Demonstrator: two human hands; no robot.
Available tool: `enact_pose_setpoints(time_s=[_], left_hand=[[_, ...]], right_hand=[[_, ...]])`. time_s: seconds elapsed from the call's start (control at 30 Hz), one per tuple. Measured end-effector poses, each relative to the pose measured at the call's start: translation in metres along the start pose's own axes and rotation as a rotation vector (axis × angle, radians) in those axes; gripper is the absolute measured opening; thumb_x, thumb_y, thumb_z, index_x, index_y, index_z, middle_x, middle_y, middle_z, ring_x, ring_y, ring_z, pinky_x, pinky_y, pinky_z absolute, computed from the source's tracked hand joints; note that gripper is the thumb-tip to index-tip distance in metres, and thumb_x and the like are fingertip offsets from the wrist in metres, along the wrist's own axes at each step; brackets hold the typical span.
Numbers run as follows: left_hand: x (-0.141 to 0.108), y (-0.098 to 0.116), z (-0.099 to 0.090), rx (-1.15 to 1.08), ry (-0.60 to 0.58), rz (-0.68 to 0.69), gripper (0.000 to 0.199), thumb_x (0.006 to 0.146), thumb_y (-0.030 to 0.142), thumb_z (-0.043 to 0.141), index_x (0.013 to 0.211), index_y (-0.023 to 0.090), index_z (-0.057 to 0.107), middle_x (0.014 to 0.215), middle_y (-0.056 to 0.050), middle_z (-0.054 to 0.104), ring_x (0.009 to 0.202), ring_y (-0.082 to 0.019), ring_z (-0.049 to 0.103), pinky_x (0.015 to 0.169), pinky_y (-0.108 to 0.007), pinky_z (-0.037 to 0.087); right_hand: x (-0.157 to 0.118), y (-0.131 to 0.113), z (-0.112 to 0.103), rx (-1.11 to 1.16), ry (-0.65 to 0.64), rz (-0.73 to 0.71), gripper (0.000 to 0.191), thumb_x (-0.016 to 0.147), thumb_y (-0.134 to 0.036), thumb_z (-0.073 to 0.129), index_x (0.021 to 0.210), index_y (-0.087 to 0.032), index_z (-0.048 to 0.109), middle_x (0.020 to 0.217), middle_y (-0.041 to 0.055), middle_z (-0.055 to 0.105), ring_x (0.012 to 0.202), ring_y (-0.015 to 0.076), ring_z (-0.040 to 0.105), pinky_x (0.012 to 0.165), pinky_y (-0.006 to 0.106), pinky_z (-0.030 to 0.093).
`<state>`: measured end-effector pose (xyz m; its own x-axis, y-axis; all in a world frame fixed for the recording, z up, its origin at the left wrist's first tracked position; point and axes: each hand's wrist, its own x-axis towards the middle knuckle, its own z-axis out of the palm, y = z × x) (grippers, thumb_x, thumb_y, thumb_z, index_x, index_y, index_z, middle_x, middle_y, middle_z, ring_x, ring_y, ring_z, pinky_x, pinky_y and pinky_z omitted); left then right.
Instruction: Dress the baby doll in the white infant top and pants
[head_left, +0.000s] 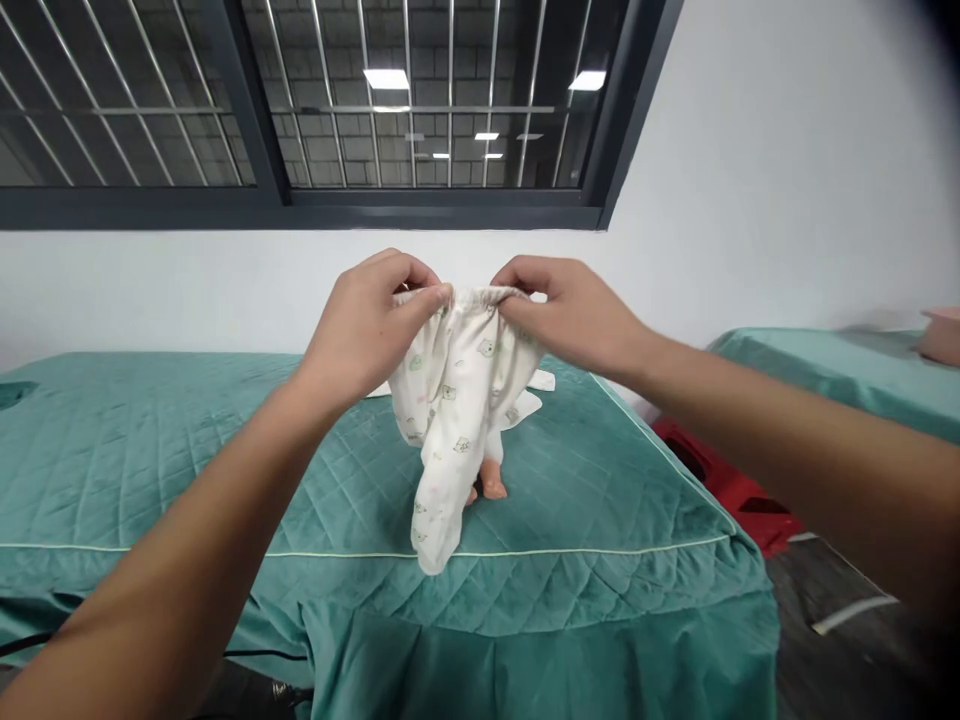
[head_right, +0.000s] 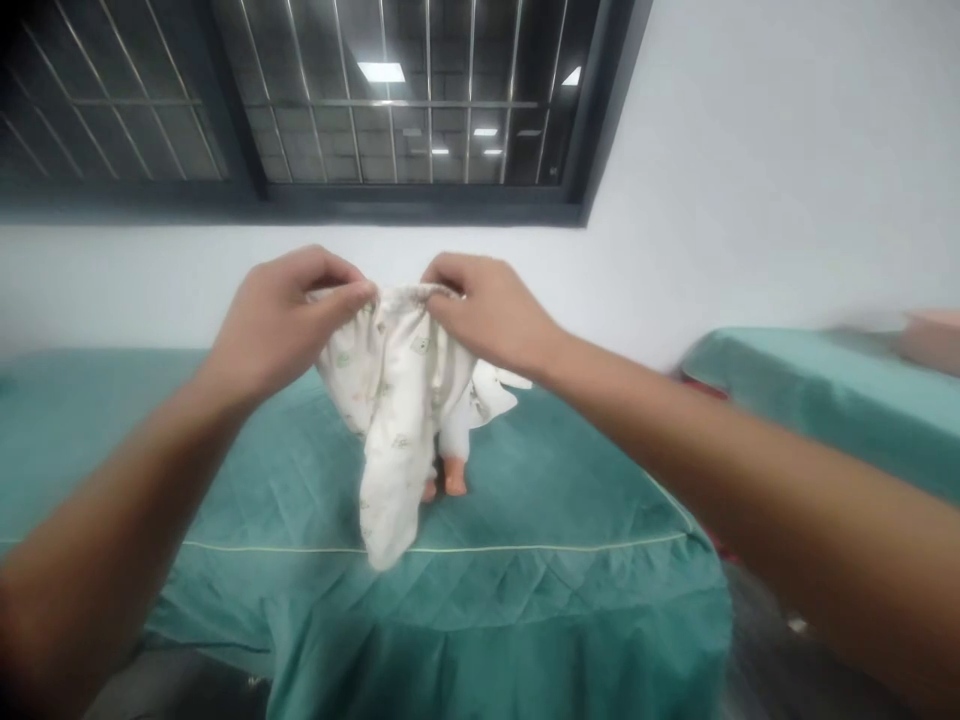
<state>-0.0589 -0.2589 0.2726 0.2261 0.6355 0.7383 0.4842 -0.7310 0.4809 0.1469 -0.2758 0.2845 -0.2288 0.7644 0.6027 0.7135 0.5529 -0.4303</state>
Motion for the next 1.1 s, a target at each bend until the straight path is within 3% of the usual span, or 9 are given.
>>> enact_pose_setpoints(time_s=[0.17, 0.4, 0.5, 0.57, 0.63, 0.77, 0.87, 0.97, 1.1], left_hand=[[0.003, -0.005, -0.001, -0.161, -0.056, -0.032, 0.020, 0.088, 0.036, 0.062, 0.081, 0.018, 0.063, 0.091, -0.004, 0.068, 0.084, -0.017, 0.060, 0.077, -0.030, 0.049], [-0.001, -0.013, 0.014, -0.585, -0.051, -0.186, 0.030, 0.093, 0.050, 0.057, 0.090, 0.020, 0.062, 0.082, -0.004, 0.067, 0.078, -0.018, 0.065, 0.068, -0.029, 0.053], [-0.011, -0.016, 0.024, -0.741, -0.305, -0.302, 0.040, 0.088, 0.056, 0.062, 0.098, 0.018, 0.067, 0.086, -0.008, 0.071, 0.082, -0.022, 0.068, 0.070, -0.032, 0.056], [-0.020, -0.021, 0.032, -0.810, -0.545, -0.347, 0.042, 0.080, 0.052, 0.073, 0.102, 0.015, 0.071, 0.093, -0.011, 0.073, 0.089, -0.026, 0.070, 0.076, -0.035, 0.057], [-0.027, -0.027, 0.041, -0.865, -0.665, -0.399, 0.043, 0.075, 0.043, 0.080, 0.105, 0.014, 0.072, 0.102, -0.012, 0.074, 0.096, -0.028, 0.070, 0.083, -0.037, 0.057], [-0.033, -0.043, 0.063, -1.079, -0.383, -0.548, 0.038, 0.079, 0.042, 0.076, 0.105, 0.015, 0.070, 0.102, -0.010, 0.074, 0.093, -0.024, 0.070, 0.083, -0.033, 0.056], [-0.036, -0.051, 0.081, -1.177, -0.201, -0.642, 0.033, 0.078, 0.040, 0.076, 0.098, 0.015, 0.069, 0.091, -0.007, 0.075, 0.085, -0.023, 0.071, 0.075, -0.030, 0.056], [-0.043, -0.053, 0.096, -1.214, -0.269, -0.771, 0.039, 0.079, 0.046, 0.074, 0.101, 0.014, 0.068, 0.088, -0.008, 0.075, 0.078, -0.023, 0.070, 0.071, -0.033, 0.056], [-0.059, -0.051, 0.104, -1.202, -0.525, -0.764, 0.042, 0.082, 0.056, 0.069, 0.091, 0.015, 0.069, 0.067, -0.005, 0.069, 0.050, -0.015, 0.058, 0.057, -0.030, 0.050]], right_hand=[[0.013, -0.003, -0.013, 0.274, 0.017, 0.058, 0.007, 0.081, -0.023, 0.064, 0.082, -0.017, 0.066, 0.077, 0.0011, 0.066, 0.074, 0.0153, 0.059, 0.064, 0.028, 0.043], [0.003, 0.002, -0.010, 0.565, -0.279, 0.167, 0.032, 0.076, -0.045, 0.080, 0.078, -0.018, 0.063, 0.067, -0.0021, 0.061, 0.062, 0.0119, 0.058, 0.054, 0.023, 0.043], [-0.002, 0.011, -0.001, 0.695, -0.227, 0.205, 0.038, 0.077, -0.054, 0.076, 0.078, -0.020, 0.060, 0.066, -0.0027, 0.060, 0.058, 0.0108, 0.056, 0.052, 0.022, 0.043], [-0.005, 0.017, 0.006, 0.772, -0.195, 0.233, 0.039, 0.078, -0.055, 0.076, 0.078, -0.020, 0.060, 0.067, -0.0024, 0.061, 0.058, 0.0106, 0.056, 0.052, 0.022, 0.044], [-0.009, 0.025, 0.013, 0.851, -0.176, 0.275, 0.038, 0.077, -0.055, 0.076, 0.080, -0.020, 0.061, 0.071, -0.0012, 0.064, 0.062, 0.0116, 0.059, 0.056, 0.023, 0.048], [-0.024, 0.045, 0.026, 0.891, -0.221, 0.409, 0.042, 0.074, -0.058, 0.076, 0.079, -0.019, 0.065, 0.071, 0.0010, 0.067, 0.062, 0.0126, 0.061, 0.057, 0.024, 0.050], [-0.039, 0.062, 0.036, 0.747, -0.458, 0.441, 0.039, 0.067, -0.055, 0.082, 0.079, -0.019, 0.071, 0.074, 0.0011, 0.071, 0.063, 0.0136, 0.062, 0.057, 0.024, 0.049], [-0.052, 0.074, 0.050, 0.652, -0.580, 0.444, 0.037, 0.069, -0.053, 0.082, 0.084, -0.020, 0.076, 0.085, 0.0028, 0.075, 0.076, 0.0185, 0.068, 0.066, 0.027, 0.054], [-0.053, 0.083, 0.066, 0.825, -0.270, 0.549, 0.040, 0.081, -0.058, 0.070, 0.090, -0.020, 0.075, 0.092, 0.0068, 0.077, 0.082, 0.0209, 0.071, 0.071, 0.029, 0.056]])
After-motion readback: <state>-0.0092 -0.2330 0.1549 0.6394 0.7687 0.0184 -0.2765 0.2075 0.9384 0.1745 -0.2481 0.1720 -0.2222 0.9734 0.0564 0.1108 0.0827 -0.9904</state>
